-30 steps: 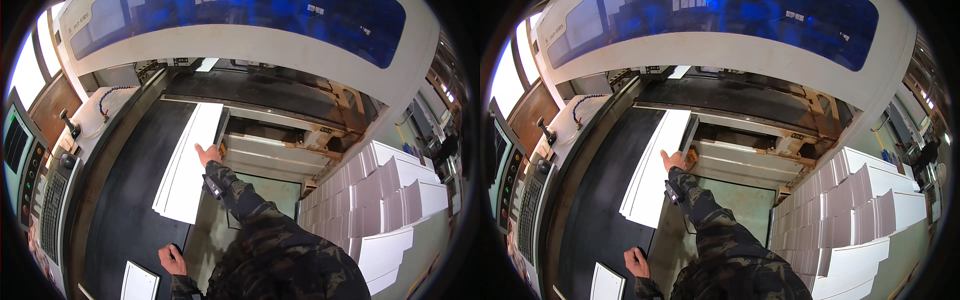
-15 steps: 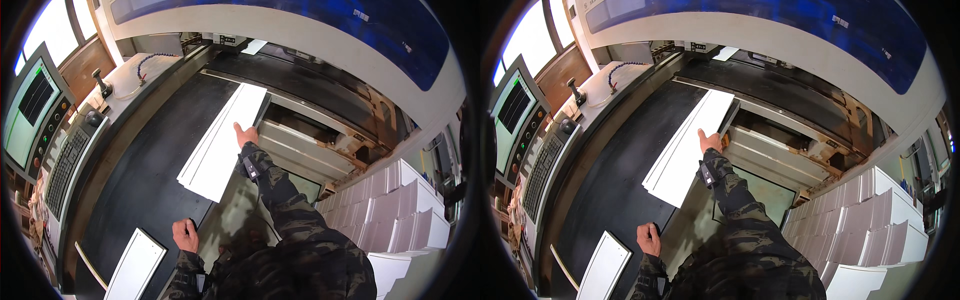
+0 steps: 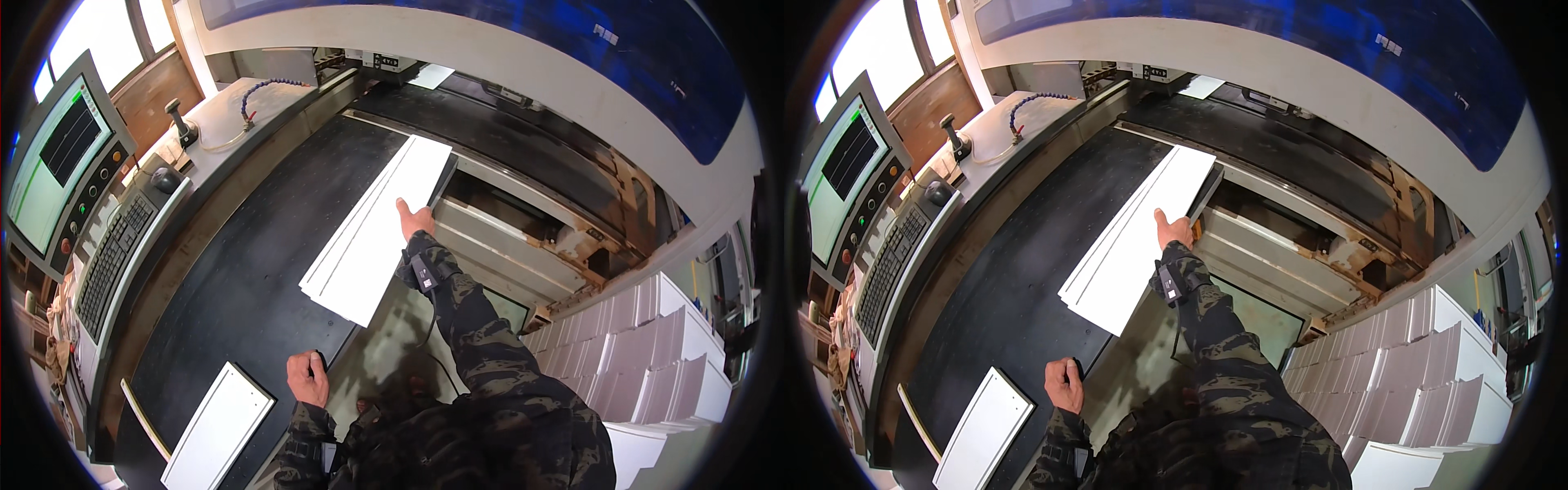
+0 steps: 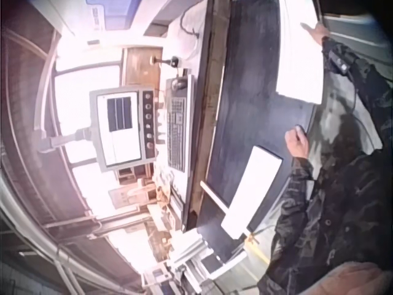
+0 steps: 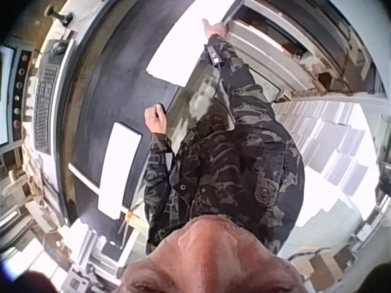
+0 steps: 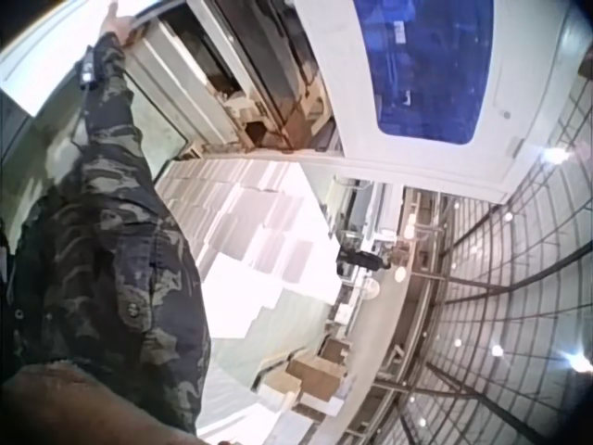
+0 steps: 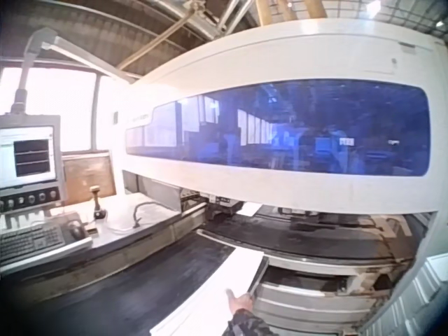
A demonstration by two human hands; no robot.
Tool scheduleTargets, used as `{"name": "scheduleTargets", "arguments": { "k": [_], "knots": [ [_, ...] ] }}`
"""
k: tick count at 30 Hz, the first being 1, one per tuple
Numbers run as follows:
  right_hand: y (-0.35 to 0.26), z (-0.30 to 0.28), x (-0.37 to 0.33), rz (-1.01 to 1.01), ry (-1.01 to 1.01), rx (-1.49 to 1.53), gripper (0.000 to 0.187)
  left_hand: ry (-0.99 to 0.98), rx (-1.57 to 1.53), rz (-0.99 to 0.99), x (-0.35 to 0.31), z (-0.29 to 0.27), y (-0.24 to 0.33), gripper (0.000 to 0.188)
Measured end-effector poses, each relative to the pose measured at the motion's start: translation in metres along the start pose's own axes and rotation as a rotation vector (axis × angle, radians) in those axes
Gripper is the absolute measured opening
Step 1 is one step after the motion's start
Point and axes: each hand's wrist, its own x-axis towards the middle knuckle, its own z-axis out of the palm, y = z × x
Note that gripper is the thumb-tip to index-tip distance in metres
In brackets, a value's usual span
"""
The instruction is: Operating a woodworking machine to process and stack wood panels in a factory.
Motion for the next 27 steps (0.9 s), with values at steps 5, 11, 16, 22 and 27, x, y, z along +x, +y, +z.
{"name": "scheduleTargets", "arguments": {
  "k": [5, 11, 16, 22, 27],
  "knots": [
    [-0.0050, -0.0041, -0.0045, 0.009, -0.013, 0.008, 0.101, -0.012, -0.025, -0.019, -0.0006, 0.0012, -0.0033, 0.010],
    [-0.0037, -0.0038, -0.0038, -0.004, -0.004, -0.003, 0.102, -0.012, -0.014, -0.019, -0.0003, 0.0011, -0.0019, 0.010],
    [-0.0011, -0.0010, 0.0002, 0.003, -0.009, -0.020, 0.102, -0.013, -0.004, -0.009, 0.0001, 0.0009, -0.0010, 0.010],
    [-0.0001, 0.0004, 0.0024, 0.010, -0.030, -0.034, 0.101, -0.016, -0.001, -0.007, -0.0005, 0.0008, -0.0022, 0.010],
    [0.0004, -0.0005, 0.0036, 0.006, -0.035, -0.030, 0.101, -0.022, -0.017, -0.010, -0.0006, 0.0014, -0.0026, 0.009]
  ]
}}
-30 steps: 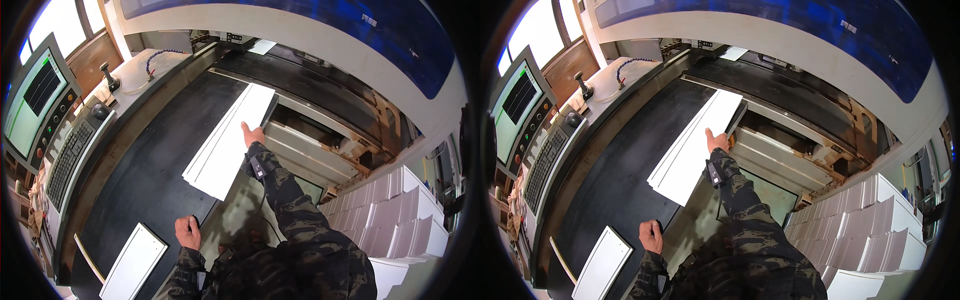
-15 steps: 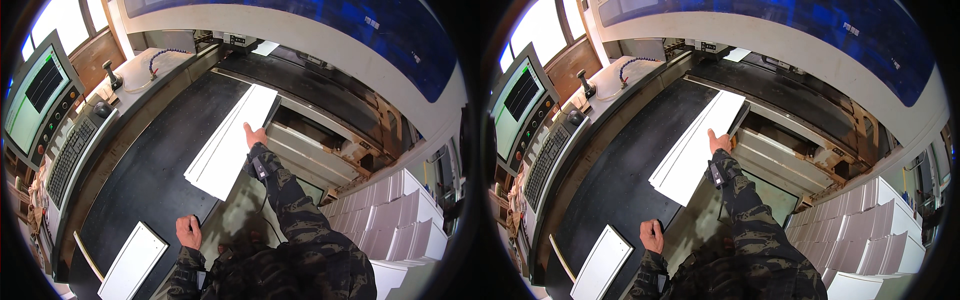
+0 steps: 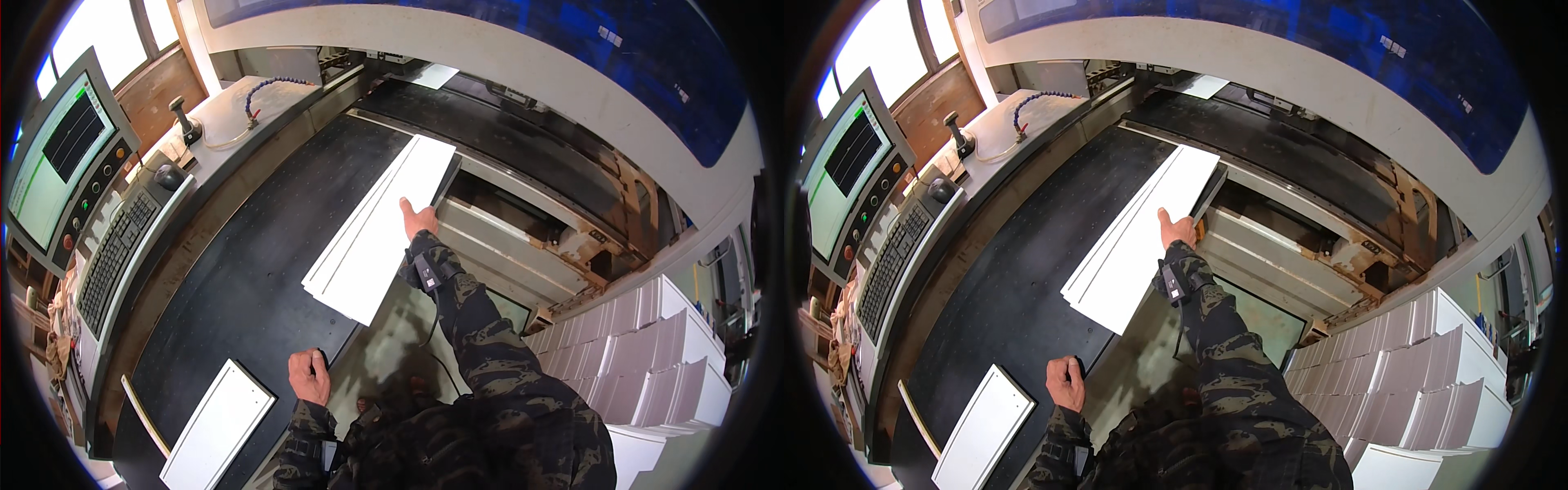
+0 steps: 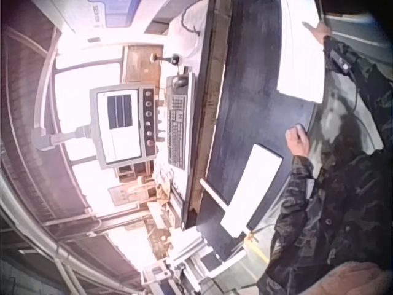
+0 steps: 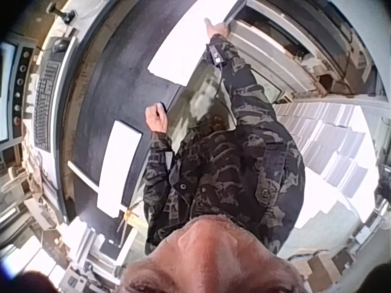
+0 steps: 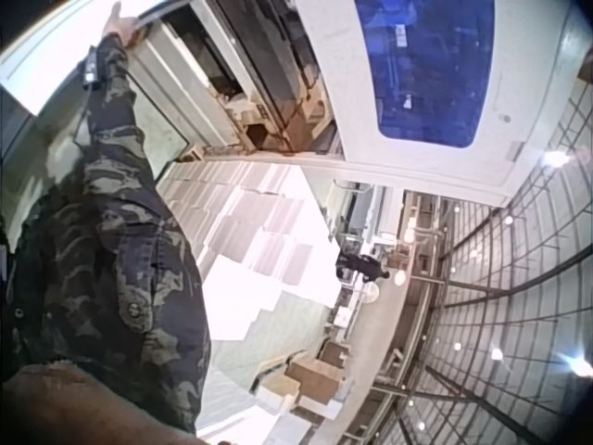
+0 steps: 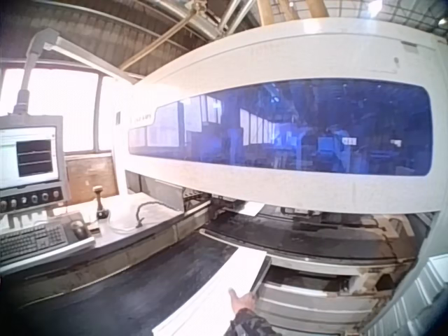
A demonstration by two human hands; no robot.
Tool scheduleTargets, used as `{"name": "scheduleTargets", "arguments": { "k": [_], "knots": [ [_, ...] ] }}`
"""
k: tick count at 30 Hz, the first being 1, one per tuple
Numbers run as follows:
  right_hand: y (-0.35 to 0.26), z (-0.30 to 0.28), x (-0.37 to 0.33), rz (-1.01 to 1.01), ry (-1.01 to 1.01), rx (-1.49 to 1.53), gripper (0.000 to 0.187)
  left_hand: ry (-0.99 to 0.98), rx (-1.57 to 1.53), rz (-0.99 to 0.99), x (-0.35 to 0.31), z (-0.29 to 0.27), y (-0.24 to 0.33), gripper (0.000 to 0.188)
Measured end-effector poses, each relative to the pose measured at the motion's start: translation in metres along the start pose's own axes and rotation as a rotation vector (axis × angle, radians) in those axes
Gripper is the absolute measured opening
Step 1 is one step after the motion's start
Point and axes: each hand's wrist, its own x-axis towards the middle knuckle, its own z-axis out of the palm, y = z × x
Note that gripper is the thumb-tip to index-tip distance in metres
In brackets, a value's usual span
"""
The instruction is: Operating a woodworking machine to process and stack wood panels in a factory.
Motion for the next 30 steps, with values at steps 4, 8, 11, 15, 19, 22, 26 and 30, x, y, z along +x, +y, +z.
{"name": "scheduleTargets", "arguments": {
  "k": [4, 8, 11, 15, 19, 22, 26, 30],
  "knots": [
    [0.000, 0.001, -0.001, -0.004, 0.009, 0.000, 0.100, 0.009, 0.002, 0.000, 0.001, 0.000, 0.002, 0.009],
    [0.001, 0.002, 0.000, -0.008, 0.018, 0.003, 0.100, -0.003, 0.001, -0.006, 0.001, -0.001, -0.001, 0.009],
    [0.002, 0.003, 0.002, -0.007, 0.018, 0.007, 0.100, -0.014, 0.008, 0.003, 0.003, -0.002, 0.003, 0.008],
    [0.001, 0.003, 0.001, -0.005, 0.016, 0.010, 0.100, -0.073, 0.027, -0.023, 0.008, -0.009, 0.007, 0.012],
    [0.006, 0.006, 0.004, -0.017, 0.062, 0.051, 0.099, -0.272, 0.058, -0.104, 0.019, -0.030, 0.026, 0.023],
    [0.007, 0.010, 0.006, -0.025, 0.036, 0.018, 0.100, -0.344, 0.057, -0.118, 0.027, -0.050, 0.044, 0.025],
    [0.006, 0.010, 0.007, -0.021, 0.009, -0.031, 0.101, -0.286, -0.003, -0.132, 0.033, -0.076, 0.058, 0.021],
    [0.008, 0.010, 0.010, -0.031, 0.046, 0.014, 0.103, -0.127, -0.163, -0.354, 0.039, -0.104, 0.089, 0.017]
  ]
}}
